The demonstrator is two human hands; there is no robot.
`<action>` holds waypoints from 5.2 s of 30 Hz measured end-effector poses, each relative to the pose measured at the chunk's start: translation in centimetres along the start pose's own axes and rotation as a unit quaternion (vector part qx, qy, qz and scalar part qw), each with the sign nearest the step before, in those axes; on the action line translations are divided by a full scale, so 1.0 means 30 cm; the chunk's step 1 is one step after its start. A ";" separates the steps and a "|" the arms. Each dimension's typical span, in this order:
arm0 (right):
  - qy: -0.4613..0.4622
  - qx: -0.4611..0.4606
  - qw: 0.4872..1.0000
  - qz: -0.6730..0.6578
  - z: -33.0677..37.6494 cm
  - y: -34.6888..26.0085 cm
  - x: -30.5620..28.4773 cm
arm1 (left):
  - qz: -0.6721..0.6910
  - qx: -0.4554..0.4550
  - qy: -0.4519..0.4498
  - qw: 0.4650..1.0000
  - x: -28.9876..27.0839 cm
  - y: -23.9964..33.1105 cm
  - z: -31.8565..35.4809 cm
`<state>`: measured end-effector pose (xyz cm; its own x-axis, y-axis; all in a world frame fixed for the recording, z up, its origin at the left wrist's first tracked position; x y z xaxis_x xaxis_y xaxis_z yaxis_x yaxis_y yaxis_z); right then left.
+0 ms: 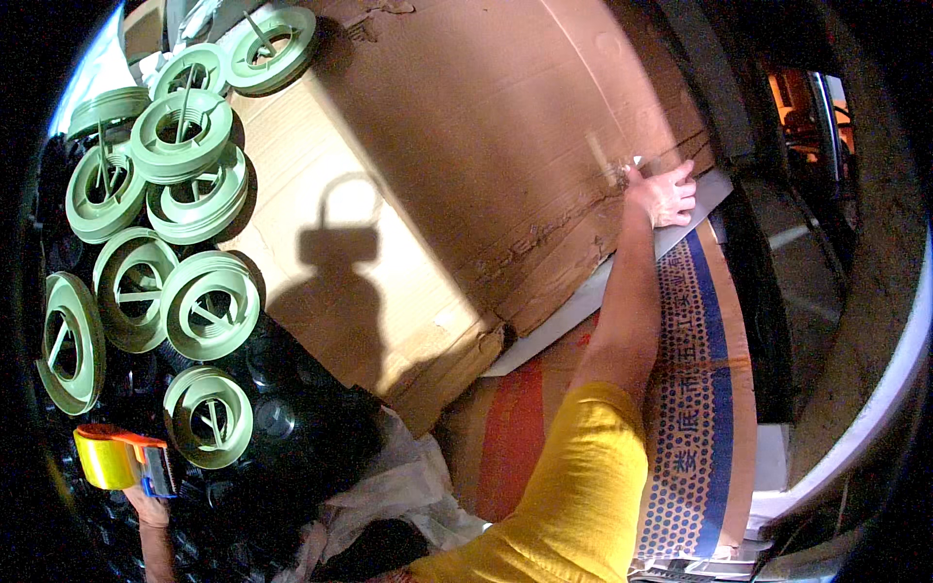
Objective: The person picks up a tape dispenser and peels back the end of the yellow tape to prepare it. The person then moves several green circular parts from a large white sack onto a flat cardboard box, one by one.
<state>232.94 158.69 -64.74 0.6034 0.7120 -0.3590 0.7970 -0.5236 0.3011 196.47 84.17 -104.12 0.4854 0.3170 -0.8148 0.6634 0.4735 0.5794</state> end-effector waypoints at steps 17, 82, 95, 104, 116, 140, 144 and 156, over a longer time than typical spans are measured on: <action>-0.050 -0.155 0.986 -0.041 0.136 -0.171 0.109 | -0.003 0.032 0.012 0.999 -0.015 0.012 -0.016; -0.569 -0.084 0.293 -0.764 1.477 0.221 -1.354 | 0.019 0.065 0.191 0.979 -0.428 0.560 -0.204; -0.299 -0.169 0.433 -0.834 1.267 1.191 -1.617 | 0.176 0.235 0.102 0.950 -0.464 0.753 0.413; -0.182 -0.436 0.394 -0.788 1.203 1.449 -1.933 | 0.108 0.316 0.072 0.940 -0.647 0.860 0.836; -0.013 -0.447 0.452 -0.772 1.201 1.637 -2.050 | 0.134 0.435 0.125 0.882 -0.708 0.908 0.988; -0.040 -0.447 0.462 -0.765 1.206 1.629 -2.063 | 0.207 0.423 0.096 0.877 -0.661 0.917 1.041; -0.012 -0.419 0.503 -0.756 1.216 1.642 -2.081 | 0.254 0.412 0.130 0.865 -0.661 0.921 1.039; 0.048 -0.338 0.605 -0.720 1.181 1.690 -2.068 | 0.182 0.376 0.158 0.895 -0.625 0.904 1.010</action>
<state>236.84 71.40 -58.52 -0.7326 0.2432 -0.6358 0.2826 0.9584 0.0409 222.61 66.16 -72.54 0.6402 0.6112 -0.4653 0.7478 -0.3573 0.5596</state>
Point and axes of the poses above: each hand's wrist, its own z-axis away from the middle knuckle, its own x-axis out of the palm, y = z × x, the point moved 8 cm from there along -z, towards the middle knuckle, and after that the axes turned 8 degrees about z, right-handed, at the moved point
